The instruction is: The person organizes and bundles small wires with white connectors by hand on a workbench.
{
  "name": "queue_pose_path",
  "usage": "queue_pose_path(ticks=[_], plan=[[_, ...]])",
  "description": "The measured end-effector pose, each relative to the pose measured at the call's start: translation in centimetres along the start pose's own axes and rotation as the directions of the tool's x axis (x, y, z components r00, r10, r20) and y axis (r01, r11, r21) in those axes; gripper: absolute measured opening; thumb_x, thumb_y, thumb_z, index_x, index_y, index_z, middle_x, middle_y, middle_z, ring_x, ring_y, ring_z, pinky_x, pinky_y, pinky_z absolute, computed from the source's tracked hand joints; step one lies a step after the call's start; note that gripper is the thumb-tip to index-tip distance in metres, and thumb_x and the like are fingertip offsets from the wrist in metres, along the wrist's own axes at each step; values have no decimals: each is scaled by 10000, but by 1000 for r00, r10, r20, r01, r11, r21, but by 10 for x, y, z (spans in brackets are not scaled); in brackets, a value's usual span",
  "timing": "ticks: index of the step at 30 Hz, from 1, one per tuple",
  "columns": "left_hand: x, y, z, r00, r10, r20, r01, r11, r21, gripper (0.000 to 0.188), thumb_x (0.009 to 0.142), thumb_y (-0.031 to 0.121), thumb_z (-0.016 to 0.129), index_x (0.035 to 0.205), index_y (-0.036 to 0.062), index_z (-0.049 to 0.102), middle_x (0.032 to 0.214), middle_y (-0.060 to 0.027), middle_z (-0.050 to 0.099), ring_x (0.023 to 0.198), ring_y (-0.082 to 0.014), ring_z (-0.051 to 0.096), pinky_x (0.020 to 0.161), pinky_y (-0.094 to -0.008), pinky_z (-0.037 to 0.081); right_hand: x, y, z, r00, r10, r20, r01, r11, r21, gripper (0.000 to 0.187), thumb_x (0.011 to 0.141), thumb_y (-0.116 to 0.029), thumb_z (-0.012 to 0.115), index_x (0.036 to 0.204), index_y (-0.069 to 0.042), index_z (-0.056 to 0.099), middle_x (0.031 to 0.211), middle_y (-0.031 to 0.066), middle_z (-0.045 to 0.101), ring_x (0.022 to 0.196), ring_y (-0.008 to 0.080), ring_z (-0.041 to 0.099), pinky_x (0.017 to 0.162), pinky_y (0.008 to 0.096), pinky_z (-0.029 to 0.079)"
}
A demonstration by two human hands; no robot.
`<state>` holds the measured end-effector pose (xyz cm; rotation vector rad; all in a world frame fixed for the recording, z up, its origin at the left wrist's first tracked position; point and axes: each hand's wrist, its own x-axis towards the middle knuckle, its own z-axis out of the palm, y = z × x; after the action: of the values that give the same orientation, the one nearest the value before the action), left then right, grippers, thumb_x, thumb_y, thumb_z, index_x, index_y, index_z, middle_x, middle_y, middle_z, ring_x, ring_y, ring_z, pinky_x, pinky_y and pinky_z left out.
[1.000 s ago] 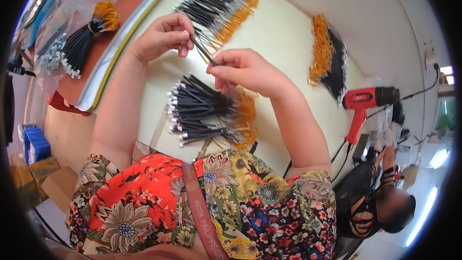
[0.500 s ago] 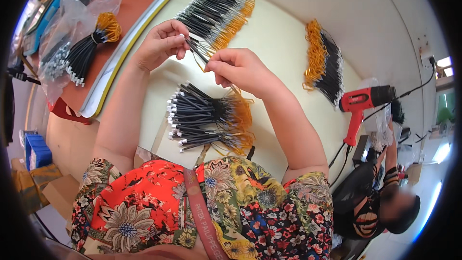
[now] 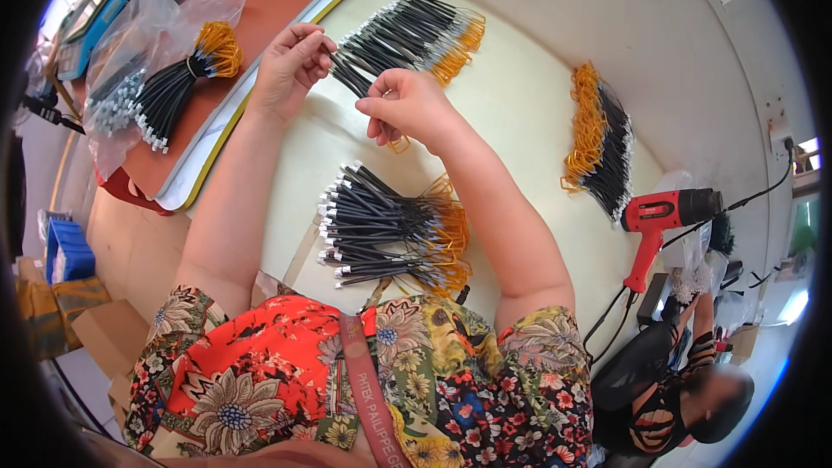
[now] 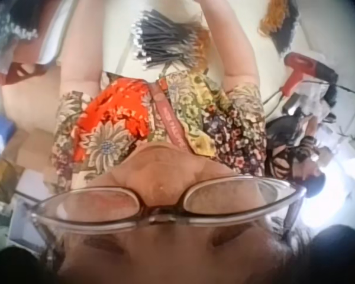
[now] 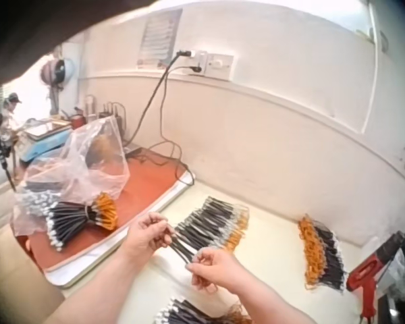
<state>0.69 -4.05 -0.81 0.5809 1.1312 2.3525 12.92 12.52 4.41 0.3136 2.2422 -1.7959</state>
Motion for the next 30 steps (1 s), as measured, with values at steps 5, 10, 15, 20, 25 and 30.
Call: queue_pose_path(ticks=[5,10,15,20,25,30], plan=[[0,-2,-2,999,-11,-33,10,999,-30,137,859,129,604,959,54,549,847,-87,640,683,-117,617,585,-218,504,0,3,0,999,-37,25,36,999,41,178,839,-198,628,845,-47,533,681,67,625,569,115,596,522,220,457],[-3,-1,-2,1000,-21,10,21,1000,-17,140,859,133,604,957,50,546,847,-96,638,685,-126,622,587,-227,511,-5,-7,1,983,24,182,-83,942,325,186,904,-227,537,907,-42,558,786,74,640,676,134,618,606,243,482],[-3,0,1,998,-42,36,43,999,-26,150,858,151,609,950,51,544,850,-102,637,686,-130,624,594,-234,517,2,0,0,988,-5,153,-40,958,284,179,914,-216,521,910,-43,566,817,74,644,710,141,621,659,257,496],[-3,2,1,998,-49,39,50,998,-40,155,864,170,603,948,53,544,853,-98,638,686,-128,623,608,-234,519,7,2,-1,990,-61,126,29,970,242,169,903,-211,544,909,-43,568,830,75,642,732,144,619,679,256,500],[-3,1,1,998,-41,43,42,999,-35,155,867,178,599,944,54,546,851,-93,637,686,-125,621,610,-234,519,8,1,-1,994,-65,88,43,973,229,174,880,-216,586,889,-44,570,815,67,637,729,135,617,679,244,499],[-3,1,0,999,-38,37,38,999,-25,151,866,175,599,936,51,549,847,-91,636,682,-123,621,607,-235,519,8,0,0,995,-70,72,53,975,214,183,869,-222,603,880,-42,572,815,66,637,729,131,617,673,237,496]])
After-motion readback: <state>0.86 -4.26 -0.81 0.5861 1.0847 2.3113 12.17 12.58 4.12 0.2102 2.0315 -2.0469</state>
